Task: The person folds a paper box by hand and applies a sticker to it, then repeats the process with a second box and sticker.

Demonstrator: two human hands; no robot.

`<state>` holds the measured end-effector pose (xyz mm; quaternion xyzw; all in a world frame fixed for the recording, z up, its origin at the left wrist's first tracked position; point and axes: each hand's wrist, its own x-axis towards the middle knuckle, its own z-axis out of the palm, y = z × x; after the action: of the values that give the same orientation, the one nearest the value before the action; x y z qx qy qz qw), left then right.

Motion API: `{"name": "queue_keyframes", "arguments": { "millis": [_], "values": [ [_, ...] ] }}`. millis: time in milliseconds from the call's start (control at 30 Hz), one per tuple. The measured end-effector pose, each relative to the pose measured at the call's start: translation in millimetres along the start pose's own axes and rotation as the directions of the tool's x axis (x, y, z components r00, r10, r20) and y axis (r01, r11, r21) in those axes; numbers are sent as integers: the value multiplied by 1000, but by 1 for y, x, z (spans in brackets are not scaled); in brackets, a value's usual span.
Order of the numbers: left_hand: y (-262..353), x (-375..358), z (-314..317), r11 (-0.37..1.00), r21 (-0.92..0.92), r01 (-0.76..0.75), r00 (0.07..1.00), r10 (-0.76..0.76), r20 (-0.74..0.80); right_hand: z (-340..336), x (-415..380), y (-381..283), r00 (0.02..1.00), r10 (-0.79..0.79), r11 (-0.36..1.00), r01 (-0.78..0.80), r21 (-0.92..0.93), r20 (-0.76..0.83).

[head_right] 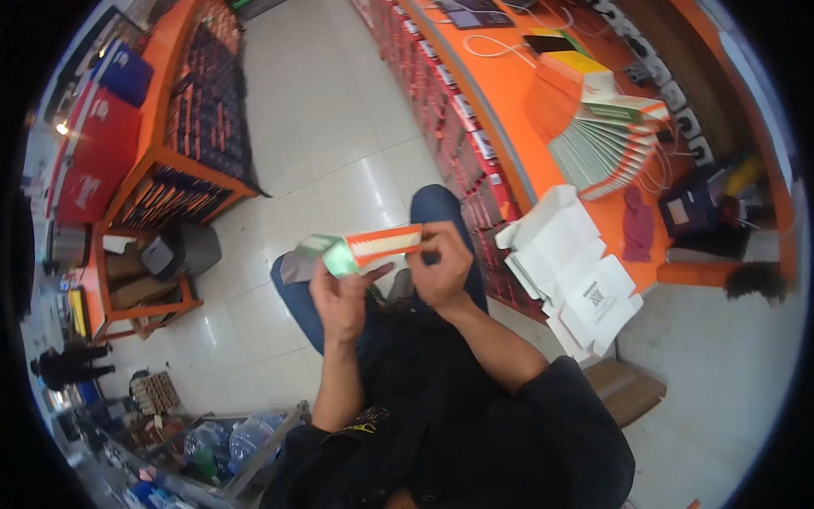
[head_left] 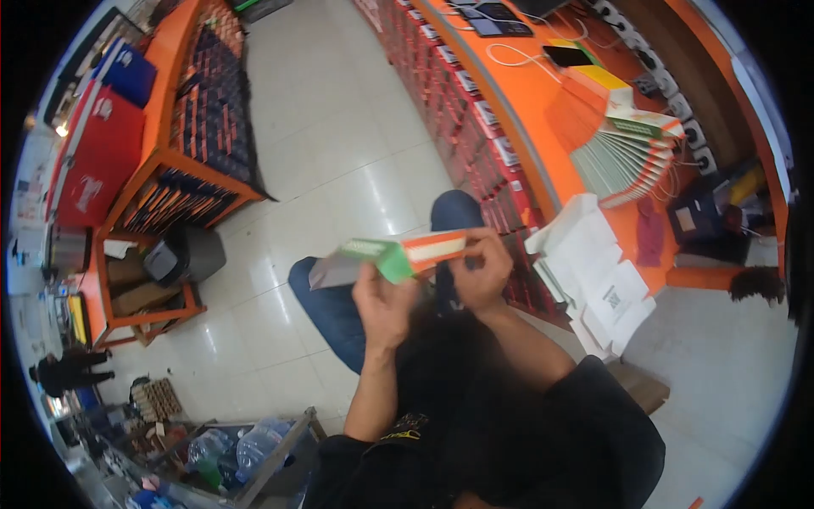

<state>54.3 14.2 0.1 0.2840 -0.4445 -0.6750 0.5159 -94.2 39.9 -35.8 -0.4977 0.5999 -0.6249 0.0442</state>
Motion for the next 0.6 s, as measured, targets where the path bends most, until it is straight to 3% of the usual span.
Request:
{"name": "queue_keyframes", "arguments": {
  "millis": [100, 167, 200, 267, 300, 333, 367, 400, 433, 467, 500, 533, 600],
  "values": [
    [-9, 5, -5, 997, 36, 72, 996, -70, -59, -16, -39, 19, 991, -27, 999, 32, -35, 130],
    [-4, 5, 2, 984, 86, 157, 988, -156, -22, -23, -63, 20, 958, 156, 987, -145, -63, 241],
    [-7, 5, 2, 983, 84, 165, 986, -163, -27, -24, -65, 20, 956, 163, 986, -152, -66, 245],
    [-15, 6, 0, 871, 437, 226, 973, -184, -138, -25, -72, 17, 951, 155, 988, -152, -32, 266],
    [-26, 5, 1, 935, 278, 220, 962, -162, -219, -27, -68, 17, 948, 166, 986, -164, -30, 272],
    [-24, 4, -1, 931, 281, 232, 959, -170, -228, -31, -58, 20, 871, 109, 985, -159, 65, 480],
    [-21, 3, -3, 855, 499, 141, 990, -127, -62, -36, -53, 23, 752, 27, 972, -174, 160, 658],
    [-19, 4, -5, 740, 672, 11, 986, -119, 115, -42, -53, 27, 747, 33, 970, -185, 160, 664],
    [-27, 5, -5, 751, 656, -80, 971, -90, 222, -49, -54, 33, 758, 190, 930, -343, 135, 624],
    [-34, 2, -6, 751, 657, -67, 973, -95, 209, -58, -54, 37, 738, 345, 862, -493, 115, 580],
    [-42, -2, -7, 700, 700, -144, 909, -185, 373, -69, -54, 41, 632, 499, 701, -696, 152, 593],
    [-51, -7, -7, 652, 722, -232, 808, -284, 516, -75, -45, 38, 622, 503, 696, -703, 146, 600],
    [-68, -26, -4, 649, 725, -231, 766, -338, 547, -87, -26, 22, 386, 512, 713, -689, -130, 767]
  ]
}}
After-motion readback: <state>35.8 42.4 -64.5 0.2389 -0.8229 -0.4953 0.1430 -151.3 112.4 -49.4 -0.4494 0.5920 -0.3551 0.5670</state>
